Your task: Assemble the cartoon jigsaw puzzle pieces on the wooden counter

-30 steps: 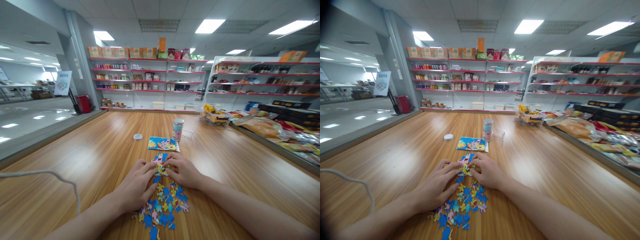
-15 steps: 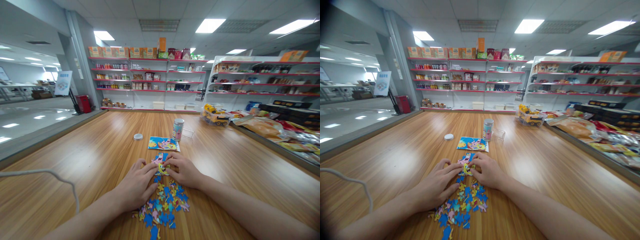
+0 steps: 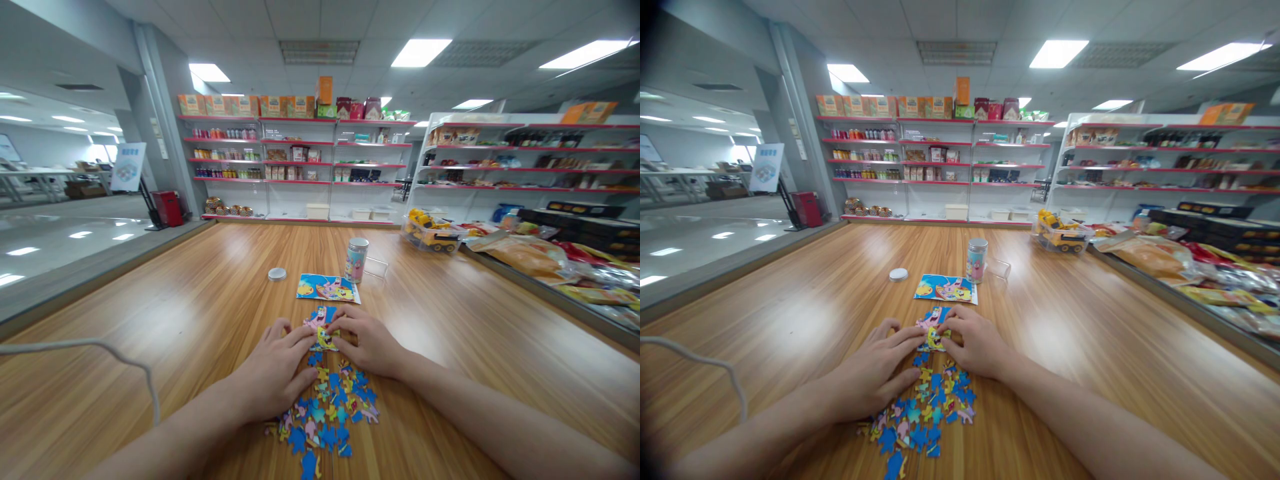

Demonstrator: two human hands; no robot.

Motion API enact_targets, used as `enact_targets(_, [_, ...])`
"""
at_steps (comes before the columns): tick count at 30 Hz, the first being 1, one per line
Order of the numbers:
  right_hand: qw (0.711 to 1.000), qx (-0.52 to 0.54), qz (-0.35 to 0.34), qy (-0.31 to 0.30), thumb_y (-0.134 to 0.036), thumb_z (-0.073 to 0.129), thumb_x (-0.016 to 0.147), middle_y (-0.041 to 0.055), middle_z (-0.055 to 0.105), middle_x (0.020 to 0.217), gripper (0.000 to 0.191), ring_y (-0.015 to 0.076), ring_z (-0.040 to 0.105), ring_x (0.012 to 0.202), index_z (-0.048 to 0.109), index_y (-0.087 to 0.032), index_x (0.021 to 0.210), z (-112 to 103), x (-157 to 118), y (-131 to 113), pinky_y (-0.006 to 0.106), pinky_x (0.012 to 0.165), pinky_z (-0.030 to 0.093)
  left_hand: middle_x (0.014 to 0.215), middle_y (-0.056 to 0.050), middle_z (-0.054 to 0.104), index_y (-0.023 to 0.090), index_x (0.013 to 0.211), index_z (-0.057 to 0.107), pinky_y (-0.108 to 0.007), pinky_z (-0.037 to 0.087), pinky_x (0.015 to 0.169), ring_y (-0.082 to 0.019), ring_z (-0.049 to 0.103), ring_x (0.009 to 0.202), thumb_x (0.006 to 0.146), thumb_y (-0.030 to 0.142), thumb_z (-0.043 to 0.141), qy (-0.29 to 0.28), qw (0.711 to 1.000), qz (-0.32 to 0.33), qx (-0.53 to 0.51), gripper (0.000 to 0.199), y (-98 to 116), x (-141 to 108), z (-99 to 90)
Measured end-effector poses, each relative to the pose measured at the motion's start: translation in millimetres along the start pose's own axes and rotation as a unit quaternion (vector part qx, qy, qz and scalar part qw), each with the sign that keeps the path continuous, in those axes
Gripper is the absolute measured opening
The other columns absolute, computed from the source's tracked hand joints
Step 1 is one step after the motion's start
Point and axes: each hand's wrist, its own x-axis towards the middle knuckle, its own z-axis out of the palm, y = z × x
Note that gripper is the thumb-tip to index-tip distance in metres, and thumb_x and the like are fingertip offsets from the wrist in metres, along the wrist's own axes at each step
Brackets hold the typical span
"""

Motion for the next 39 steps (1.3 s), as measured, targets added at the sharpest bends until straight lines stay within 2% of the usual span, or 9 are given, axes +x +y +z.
enact_targets(7, [1.000,0.004,-0.004,0.004,-0.016,0.061,0.084,0.0049,0.061,0.101,0.019,0.0191,0.060,0.095,0.071,-0.023,0.099,1.1,-0.1,0.1,0.034,0.087,0.050,0.139,-0.006,0.048,0.024,0.134,0.054,-0.049,0.039,0.103,-0.031,0.042,0.114,0.095,0.040,0.053,0.017,1.000,-0.001,-0.003,0.042,3.0,-2.0,-1.8])
enact_targets(13, [1.000,0.011,-0.012,0.007,-0.015,0.060,0.085,0.0056,0.061,0.102,0.019,0.0189,0.061,0.093,0.071,-0.022,0.099,0.1,0.1,-0.2,0.034,0.086,0.051,0.151,-0.006,0.034,0.029,0.138,0.050,-0.055,0.034,0.108,-0.035,0.035,0.127,0.092,0.042,0.057,0.023,1.000,-0.007,0.002,0.048,1.3,-2.6,0.3])
enact_targets(19, [1.000,0.006,-0.011,0.005,-0.016,0.061,0.085,0.0057,0.061,0.101,0.019,0.0195,0.060,0.093,0.070,-0.022,0.100,-0.1,0.0,0.3,0.035,0.087,0.051,0.151,-0.006,0.040,0.023,0.144,0.043,-0.056,0.032,0.109,-0.036,0.035,0.128,0.093,0.042,0.055,-0.009,1.000,-0.015,-0.009,0.056,1.4,-2.1,2.3])
enact_targets(23, [1.000,0.009,-0.007,-0.001,-0.016,0.060,0.085,0.0053,0.061,0.101,0.020,0.0191,0.060,0.093,0.070,-0.022,0.101,-0.4,0.4,0.6,0.035,0.087,0.051,0.148,-0.006,0.042,0.022,0.141,0.047,-0.055,0.035,0.107,-0.035,0.039,0.124,0.091,0.043,0.058,-0.010,1.000,-0.012,-0.014,0.055,1.6,-0.8,-0.4])
enact_targets(39, [1.000,0.006,-0.005,0.001,-0.016,0.061,0.084,0.0053,0.062,0.099,0.019,0.0194,0.060,0.093,0.070,-0.023,0.100,-1.1,0.5,0.2,0.034,0.087,0.051,0.150,-0.007,0.041,0.023,0.143,0.045,-0.055,0.033,0.107,-0.035,0.038,0.126,0.093,0.045,0.055,-0.014,1.000,-0.012,-0.024,0.055,-0.4,-1.3,-1.4])
